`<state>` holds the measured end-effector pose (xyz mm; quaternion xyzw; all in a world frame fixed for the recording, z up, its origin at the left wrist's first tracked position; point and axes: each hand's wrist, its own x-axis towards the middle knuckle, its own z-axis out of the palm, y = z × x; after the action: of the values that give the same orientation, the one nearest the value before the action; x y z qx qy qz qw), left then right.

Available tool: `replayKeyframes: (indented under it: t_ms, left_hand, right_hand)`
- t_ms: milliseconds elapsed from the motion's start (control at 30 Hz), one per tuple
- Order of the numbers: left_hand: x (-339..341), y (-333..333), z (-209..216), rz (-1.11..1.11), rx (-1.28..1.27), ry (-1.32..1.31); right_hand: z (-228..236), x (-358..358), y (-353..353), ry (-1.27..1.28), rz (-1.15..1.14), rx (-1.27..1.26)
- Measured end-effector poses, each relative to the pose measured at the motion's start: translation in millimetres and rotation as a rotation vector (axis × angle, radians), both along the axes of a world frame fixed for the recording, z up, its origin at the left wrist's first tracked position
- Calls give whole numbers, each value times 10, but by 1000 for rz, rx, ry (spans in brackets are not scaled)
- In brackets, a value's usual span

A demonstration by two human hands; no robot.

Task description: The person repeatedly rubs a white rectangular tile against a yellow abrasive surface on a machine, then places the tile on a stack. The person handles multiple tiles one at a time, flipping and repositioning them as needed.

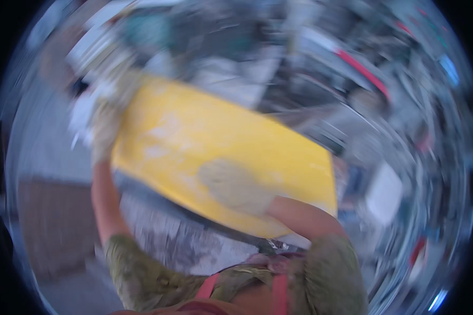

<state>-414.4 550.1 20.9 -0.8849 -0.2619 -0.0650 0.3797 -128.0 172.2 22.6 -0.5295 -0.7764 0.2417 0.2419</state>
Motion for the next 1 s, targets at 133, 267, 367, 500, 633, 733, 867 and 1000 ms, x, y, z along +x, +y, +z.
replayKeyframes:
  t_ms: [133, 267, 367, 500, 633, 733, 867, 1000]
  left_hand:
    - [78, -353, 458, -50, -281, 14]
    - [107, -620, 725, 364, -35, -375]
    - [32, -623, 752, 729, -107, -324]
    - [-126, -484, 592, 624, -196, -456]
    - [-341, -242, 394, 491, -166, -500]
    - [-477, -113, 323, 429, -160, -463]
    - [-408, -185, 455, 453, -104, -426]
    - [-29, -636, 682, 623, 72, -457]
  right_hand:
    - [-127, 39, -7, -57, 31, 301]
    - [-182, 19, -36, -75, 26, 297]
    - [-182, 1, -51, -87, 33, 291]
    - [-176, 10, -63, -47, 44, 266]
    - [-190, 17, -61, -58, 30, 297]
    - [-189, -1, -60, -2, -8, 474]
    - [-123, -3, -68, -9, -13, 447]
    - [-48, 22, -109, -56, 4, 312]
